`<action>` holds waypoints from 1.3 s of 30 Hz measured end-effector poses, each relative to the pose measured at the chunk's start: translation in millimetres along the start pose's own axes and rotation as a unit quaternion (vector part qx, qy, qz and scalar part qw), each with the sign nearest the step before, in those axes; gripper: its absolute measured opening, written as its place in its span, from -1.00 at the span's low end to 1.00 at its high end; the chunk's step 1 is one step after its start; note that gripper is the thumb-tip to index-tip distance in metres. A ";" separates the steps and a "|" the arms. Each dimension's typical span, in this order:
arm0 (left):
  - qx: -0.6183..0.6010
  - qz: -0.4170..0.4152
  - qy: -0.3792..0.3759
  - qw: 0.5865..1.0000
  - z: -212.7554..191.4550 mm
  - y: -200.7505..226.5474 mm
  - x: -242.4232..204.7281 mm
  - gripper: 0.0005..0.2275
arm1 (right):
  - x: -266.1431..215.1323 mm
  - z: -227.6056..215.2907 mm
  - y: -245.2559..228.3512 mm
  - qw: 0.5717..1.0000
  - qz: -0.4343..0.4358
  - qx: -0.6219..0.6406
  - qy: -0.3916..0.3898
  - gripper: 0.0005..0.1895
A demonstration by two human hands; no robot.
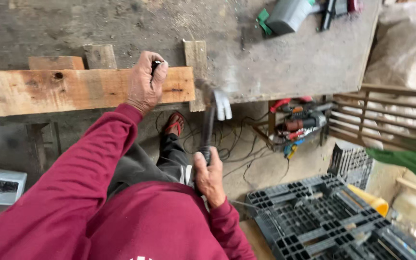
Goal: The person hammers nails into several wooden boards and blocks to join them together on a workshop table. They take nails from a container and use a hammer to drive them into the wood, repositioning the wood pieces throughout.
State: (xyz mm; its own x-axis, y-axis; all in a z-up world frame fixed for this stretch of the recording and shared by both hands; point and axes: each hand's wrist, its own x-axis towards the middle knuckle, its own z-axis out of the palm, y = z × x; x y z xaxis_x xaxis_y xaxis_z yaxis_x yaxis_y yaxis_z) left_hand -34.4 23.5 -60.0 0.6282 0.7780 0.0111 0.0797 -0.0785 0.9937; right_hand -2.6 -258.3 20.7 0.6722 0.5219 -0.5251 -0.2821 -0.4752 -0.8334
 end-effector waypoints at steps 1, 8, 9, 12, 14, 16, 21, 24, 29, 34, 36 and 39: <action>0.015 0.011 -0.003 1.000 -0.2 1.1 -2.1 -0.82 | -7.4 9.2 7.0 0.999 0.029 0.010 0.012 -0.84; -0.016 0.011 -0.058 0.998 -7.1 8.1 2.1 -0.84 | -7.4 48.3 14.7 0.999 0.046 -0.009 0.027 -0.76; -0.040 -0.005 -0.068 0.997 -9.1 7.3 2.0 -0.84 | -9.7 50.3 16.3 0.998 0.063 0.001 0.023 -0.75; -0.089 0.020 -0.099 0.991 -7.3 5.0 12.0 -0.88 | -9.5 51.6 21.2 0.996 0.083 0.023 0.018 -0.73; -0.097 0.012 -0.109 0.989 -5.4 7.0 17.3 -0.88 | -6.9 51.2 20.7 0.998 0.065 0.016 0.012 -0.71; -0.087 -0.044 -0.109 0.989 -3.2 9.6 17.0 -0.87 | -6.9 50.2 18.6 0.998 0.061 0.028 0.005 -0.70; 0.010 0.078 -0.103 0.992 3.2 14.3 19.1 -0.87 | -14.8 48.8 8.3 0.997 0.074 0.030 0.022 -0.69; 0.041 0.077 -0.117 0.989 3.7 14.3 20.0 -0.87 | -23.3 45.7 3.6 0.996 0.058 -0.008 0.059 -0.69; 0.039 0.077 -0.161 0.983 -0.3 18.5 21.8 -0.88 | -22.8 43.4 -2.3 0.992 -0.015 -0.091 0.080 -0.74; 0.107 0.089 -0.176 0.974 0.6 21.2 24.6 -0.92 | -21.8 35.6 -17.0 0.995 -0.009 -0.067 0.073 -0.75; 0.078 0.087 -0.174 0.978 0.7 20.4 25.3 -0.90 | -24.6 32.9 -25.6 0.996 -0.043 -0.038 0.065 -0.75; 0.070 0.081 -0.180 0.978 0.3 20.0 25.1 -0.91 | -24.8 31.1 -34.7 0.994 -0.079 -0.050 0.049 -0.73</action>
State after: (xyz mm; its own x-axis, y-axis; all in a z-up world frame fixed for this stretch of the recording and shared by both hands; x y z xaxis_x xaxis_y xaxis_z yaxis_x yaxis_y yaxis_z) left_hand -16.9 41.2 -39.9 0.8712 0.4803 0.1016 0.0462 -0.2863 0.9570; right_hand -30.8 -232.7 57.3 0.7671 0.5275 -0.3651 -0.1011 -0.4627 -0.8807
